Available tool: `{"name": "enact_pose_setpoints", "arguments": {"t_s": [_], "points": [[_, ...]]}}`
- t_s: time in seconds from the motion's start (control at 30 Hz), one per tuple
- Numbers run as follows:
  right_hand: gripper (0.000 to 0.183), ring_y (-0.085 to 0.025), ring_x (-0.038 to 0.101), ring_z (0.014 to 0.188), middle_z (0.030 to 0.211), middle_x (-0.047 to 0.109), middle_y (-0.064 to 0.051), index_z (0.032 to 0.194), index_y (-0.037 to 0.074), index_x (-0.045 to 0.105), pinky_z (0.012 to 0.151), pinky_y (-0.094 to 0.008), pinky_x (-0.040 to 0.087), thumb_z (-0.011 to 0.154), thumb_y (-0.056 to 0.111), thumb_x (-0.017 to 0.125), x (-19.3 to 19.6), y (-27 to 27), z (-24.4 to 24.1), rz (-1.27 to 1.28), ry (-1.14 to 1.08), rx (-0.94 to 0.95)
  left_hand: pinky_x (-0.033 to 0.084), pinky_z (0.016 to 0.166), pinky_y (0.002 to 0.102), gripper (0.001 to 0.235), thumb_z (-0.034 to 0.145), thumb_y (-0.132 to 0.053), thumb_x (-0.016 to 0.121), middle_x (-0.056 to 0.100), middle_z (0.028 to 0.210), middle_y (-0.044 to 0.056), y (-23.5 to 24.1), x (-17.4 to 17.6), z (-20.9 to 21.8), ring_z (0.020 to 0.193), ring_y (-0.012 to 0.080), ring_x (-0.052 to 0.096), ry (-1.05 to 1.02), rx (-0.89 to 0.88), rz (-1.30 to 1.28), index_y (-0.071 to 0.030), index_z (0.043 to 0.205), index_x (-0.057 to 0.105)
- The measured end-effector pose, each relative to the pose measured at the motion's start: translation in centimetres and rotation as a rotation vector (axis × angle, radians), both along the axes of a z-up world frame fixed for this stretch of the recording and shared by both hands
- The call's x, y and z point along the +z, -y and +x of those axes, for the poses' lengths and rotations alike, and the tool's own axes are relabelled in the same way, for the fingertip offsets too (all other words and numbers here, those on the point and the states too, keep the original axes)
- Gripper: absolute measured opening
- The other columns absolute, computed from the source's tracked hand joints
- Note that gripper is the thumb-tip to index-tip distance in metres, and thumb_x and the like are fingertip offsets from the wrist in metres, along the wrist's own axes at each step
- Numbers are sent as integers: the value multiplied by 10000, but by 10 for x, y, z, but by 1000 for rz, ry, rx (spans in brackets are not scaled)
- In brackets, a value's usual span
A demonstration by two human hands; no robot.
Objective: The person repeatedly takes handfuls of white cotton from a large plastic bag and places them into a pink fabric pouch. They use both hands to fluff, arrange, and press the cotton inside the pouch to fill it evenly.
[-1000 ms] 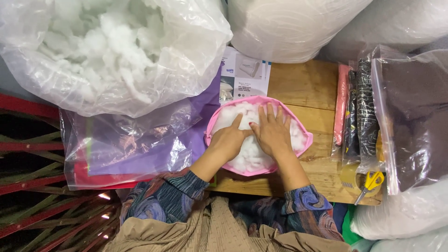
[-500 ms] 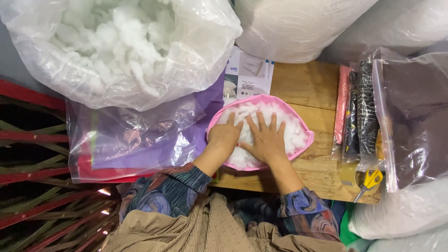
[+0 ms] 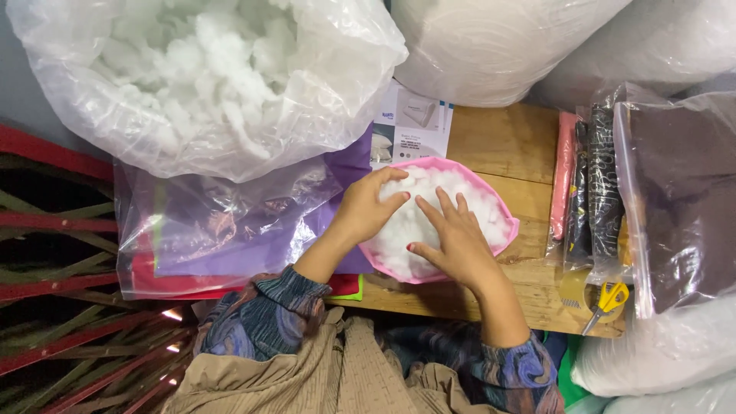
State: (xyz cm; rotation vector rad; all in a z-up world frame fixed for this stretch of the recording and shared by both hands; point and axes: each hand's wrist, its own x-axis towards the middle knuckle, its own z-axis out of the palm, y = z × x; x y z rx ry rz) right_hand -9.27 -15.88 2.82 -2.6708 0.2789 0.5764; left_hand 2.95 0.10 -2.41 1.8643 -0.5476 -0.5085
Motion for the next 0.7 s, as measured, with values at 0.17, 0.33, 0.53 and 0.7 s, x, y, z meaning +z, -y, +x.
{"name": "enact_pose_setpoints", "arguments": {"t_s": [0.17,0.33,0.53,0.7], "points": [[757,-537,255,1481,1624,344,-184,1539,226,461,1139,-710,268,875,481,719,-33,-2,-3,-211,-93,101,578,810,282,387,896,-145,647,658,1039,83,11,-20,-7,944,144,658,-608,120,-536,-70,1276,649],[471,-422,512,1359,1472,557,-172,1423,201,613,1045,-576,462,953,226,631,12,2,-5,68,285,-210,634,815,377,640,794,43,511,583,1141,153,10,-23,-14,1011,249,690,-884,52,-788,-26,1429,477],[356,-251,640,1208,1233,715,-155,1363,158,661,1024,-424,505,1034,236,552,6,-10,-4,653,498,-454,577,922,339,884,720,164,421,516,1380,216,1,7,-27,1267,326,593,-733,-9,-695,-159,1542,385],[483,-138,678,806,957,654,-74,1305,109,688,751,-299,598,838,42,791,4,-18,-1,699,565,-593,587,915,314,879,715,148,528,587,1264,131,-2,15,-26,1132,211,648,-626,11,-703,-184,1524,447]]}}
